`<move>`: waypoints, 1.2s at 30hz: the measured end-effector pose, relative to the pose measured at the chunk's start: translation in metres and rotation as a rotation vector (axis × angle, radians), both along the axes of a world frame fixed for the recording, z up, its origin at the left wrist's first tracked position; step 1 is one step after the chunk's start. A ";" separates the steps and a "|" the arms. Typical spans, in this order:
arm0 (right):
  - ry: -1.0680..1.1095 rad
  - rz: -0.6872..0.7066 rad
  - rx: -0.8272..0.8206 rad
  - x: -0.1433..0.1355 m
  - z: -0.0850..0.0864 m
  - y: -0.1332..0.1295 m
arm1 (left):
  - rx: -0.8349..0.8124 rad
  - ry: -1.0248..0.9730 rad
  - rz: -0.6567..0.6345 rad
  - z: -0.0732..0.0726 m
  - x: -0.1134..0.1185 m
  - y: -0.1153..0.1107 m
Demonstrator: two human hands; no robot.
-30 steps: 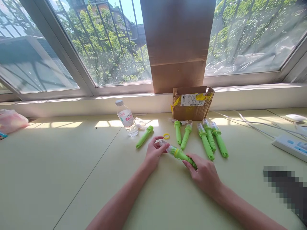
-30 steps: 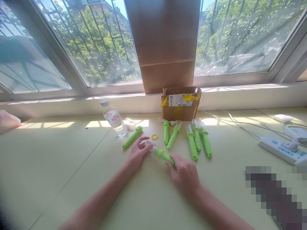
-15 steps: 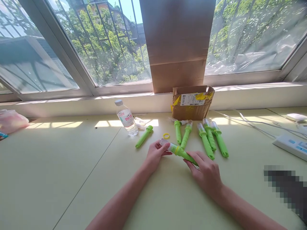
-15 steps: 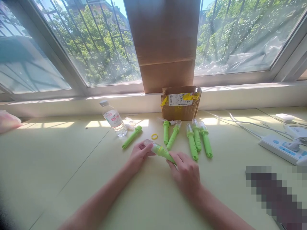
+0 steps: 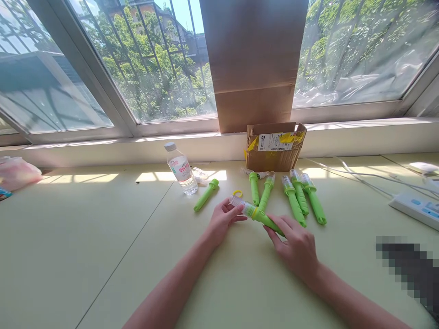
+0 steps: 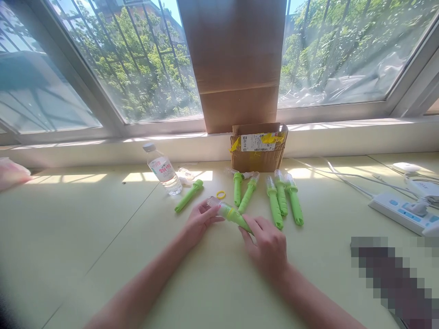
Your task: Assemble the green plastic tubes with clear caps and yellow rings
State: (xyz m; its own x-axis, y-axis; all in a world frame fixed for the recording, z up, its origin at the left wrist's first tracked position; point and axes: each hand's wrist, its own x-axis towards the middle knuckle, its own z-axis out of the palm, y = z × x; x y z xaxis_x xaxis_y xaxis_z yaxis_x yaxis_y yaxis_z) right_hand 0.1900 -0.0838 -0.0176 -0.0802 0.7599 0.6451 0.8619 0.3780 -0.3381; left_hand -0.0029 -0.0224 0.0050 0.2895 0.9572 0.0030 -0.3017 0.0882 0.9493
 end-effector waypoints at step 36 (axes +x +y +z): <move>0.000 0.009 -0.083 0.000 -0.003 0.000 | -0.002 0.054 -0.007 0.002 0.002 -0.002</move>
